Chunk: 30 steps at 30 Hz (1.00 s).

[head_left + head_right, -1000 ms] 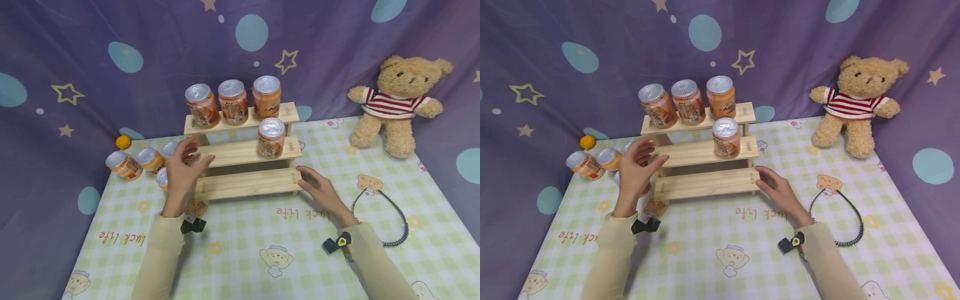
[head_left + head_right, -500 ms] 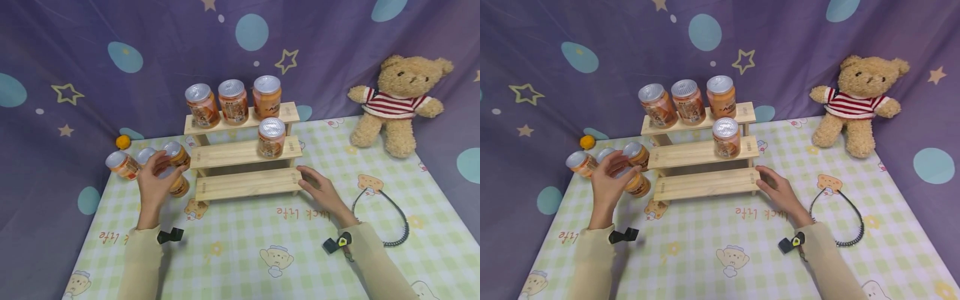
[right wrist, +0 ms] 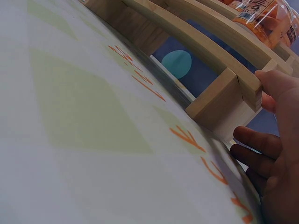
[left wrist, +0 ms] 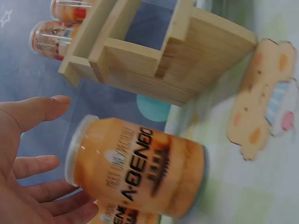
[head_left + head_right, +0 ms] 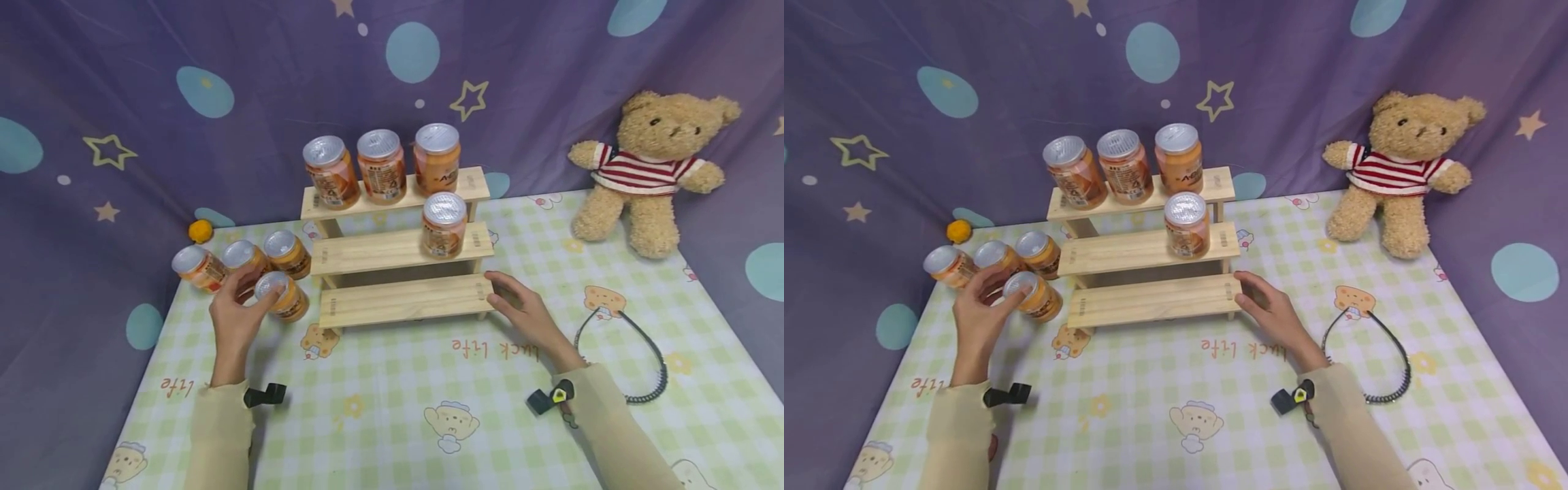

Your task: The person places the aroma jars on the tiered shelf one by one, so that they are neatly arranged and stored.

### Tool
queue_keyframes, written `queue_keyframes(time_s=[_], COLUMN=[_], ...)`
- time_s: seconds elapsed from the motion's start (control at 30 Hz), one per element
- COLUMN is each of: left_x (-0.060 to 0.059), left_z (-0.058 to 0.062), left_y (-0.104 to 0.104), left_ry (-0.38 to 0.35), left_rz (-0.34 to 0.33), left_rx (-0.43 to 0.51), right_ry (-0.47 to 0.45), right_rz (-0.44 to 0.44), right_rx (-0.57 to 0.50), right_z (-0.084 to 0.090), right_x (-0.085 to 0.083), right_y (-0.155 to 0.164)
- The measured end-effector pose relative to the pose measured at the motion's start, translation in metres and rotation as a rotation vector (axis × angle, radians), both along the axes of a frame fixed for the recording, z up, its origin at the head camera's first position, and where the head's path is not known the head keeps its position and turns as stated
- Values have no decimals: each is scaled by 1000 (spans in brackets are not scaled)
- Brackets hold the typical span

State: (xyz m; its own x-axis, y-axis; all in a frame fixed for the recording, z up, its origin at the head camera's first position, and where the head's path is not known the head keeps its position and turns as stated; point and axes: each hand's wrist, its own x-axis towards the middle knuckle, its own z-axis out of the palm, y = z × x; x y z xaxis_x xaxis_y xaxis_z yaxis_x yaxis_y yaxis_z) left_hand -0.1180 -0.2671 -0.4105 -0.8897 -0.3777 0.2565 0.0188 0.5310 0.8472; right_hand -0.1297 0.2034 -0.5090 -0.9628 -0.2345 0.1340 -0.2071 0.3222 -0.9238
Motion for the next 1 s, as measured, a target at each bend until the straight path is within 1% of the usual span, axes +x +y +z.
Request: queue_keyframes(time_s=[0.23, 0.33, 0.5, 0.63, 0.77, 0.87, 1.0], left_x=[3, 4, 4, 3, 1, 1, 1], left_z=[-16, -23, -34, -39, -43, -44, -43], left_y=[-6, -8, -11, -11, -10, -10, -11], left_ry=[-25, -29, -44, -50, -28, 0, 20], left_rz=[-29, -32, -26, -22, -21, -17, -8], left_rx=[-1, -19, -1, 28, 72, 108, 145], right_ry=[-8, -12, -9, -1, -2, -7, -9], right_rz=[-11, -18, -14, -9, -14, -13, -9], right_rx=[10, 21, 20, 14, 17, 15, 3], right_z=[1, 2, 2, 3, 3, 3, 3], right_x=[1, 0, 0, 0, 0, 0, 0], right_y=[-1, -1, -1, -1, 0, 0, 0])
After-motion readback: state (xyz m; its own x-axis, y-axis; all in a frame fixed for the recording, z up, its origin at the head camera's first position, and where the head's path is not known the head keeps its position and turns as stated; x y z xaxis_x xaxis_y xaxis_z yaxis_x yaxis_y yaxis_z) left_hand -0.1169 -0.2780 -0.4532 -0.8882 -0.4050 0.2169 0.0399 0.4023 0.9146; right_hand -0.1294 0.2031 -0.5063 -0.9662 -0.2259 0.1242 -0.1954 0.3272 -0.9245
